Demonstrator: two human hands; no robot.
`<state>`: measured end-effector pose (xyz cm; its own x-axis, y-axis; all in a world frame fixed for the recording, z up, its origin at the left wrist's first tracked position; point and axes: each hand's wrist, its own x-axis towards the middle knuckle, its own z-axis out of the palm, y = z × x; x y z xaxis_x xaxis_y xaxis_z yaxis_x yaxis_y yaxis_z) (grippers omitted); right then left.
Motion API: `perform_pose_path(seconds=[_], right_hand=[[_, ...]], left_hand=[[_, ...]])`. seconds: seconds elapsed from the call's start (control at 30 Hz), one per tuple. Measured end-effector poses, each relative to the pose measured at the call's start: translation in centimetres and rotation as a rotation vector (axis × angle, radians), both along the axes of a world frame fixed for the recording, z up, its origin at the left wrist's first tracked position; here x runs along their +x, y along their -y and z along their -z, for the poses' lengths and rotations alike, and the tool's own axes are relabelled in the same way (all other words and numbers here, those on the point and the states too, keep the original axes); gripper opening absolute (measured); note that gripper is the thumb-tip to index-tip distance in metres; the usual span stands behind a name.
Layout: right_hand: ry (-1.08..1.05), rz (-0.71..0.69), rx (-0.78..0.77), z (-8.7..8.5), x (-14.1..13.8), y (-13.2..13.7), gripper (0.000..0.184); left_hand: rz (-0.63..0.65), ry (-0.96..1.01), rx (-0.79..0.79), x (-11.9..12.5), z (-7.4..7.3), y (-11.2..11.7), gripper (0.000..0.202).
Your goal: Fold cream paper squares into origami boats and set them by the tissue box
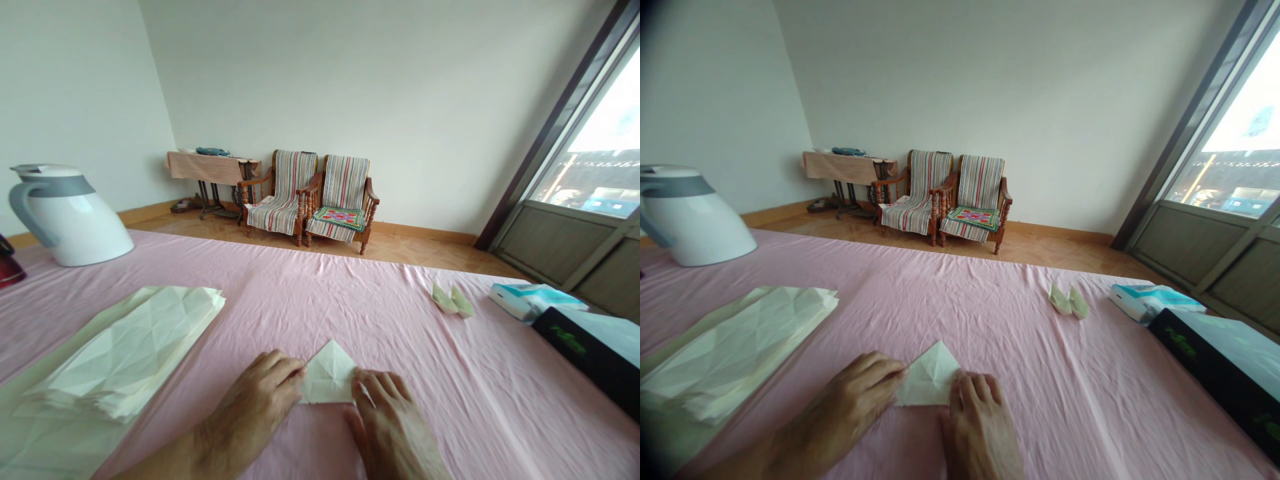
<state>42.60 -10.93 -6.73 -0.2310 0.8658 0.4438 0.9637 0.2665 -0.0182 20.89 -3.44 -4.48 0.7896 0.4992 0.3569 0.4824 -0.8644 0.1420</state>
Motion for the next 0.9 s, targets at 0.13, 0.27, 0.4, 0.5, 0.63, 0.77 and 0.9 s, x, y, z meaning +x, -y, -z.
perform_pose_path(seconds=[0.13,0.27,0.4,0.5,0.63,0.77,0.9], right_hand=[[0.008,-0.007,0.004,0.1,0.0,0.0,0.031],[0.014,-0.013,-0.021,0.2,0.1,-0.1,0.033],[0.004,-0.020,-0.018,0.2,0.2,-0.1,0.029],[-0.027,-0.028,-0.023,0.0,0.3,0.0,0.030],[-0.076,-0.046,-0.054,-0.5,0.7,-0.1,0.036],[-0.133,-0.039,-0.067,-0.5,0.8,-0.2,0.035],[-0.149,-0.030,-0.065,-0.3,0.7,-0.3,0.032]], left_hand=[[0.032,0.020,-0.044,0.1,-0.8,0.1,0.022],[0.019,-0.008,-0.079,0.2,-1.3,0.4,0.015],[0.017,-0.027,-0.079,0.3,-1.3,0.5,0.017],[0.015,-0.028,-0.075,0.1,-1.3,0.3,0.028],[0.025,-0.030,-0.113,0.1,-1.8,-0.2,0.047],[0.011,-0.025,-0.136,0.6,-1.9,-0.1,0.036],[0.008,-0.051,-0.066,1.1,-1.2,0.2,0.013]])
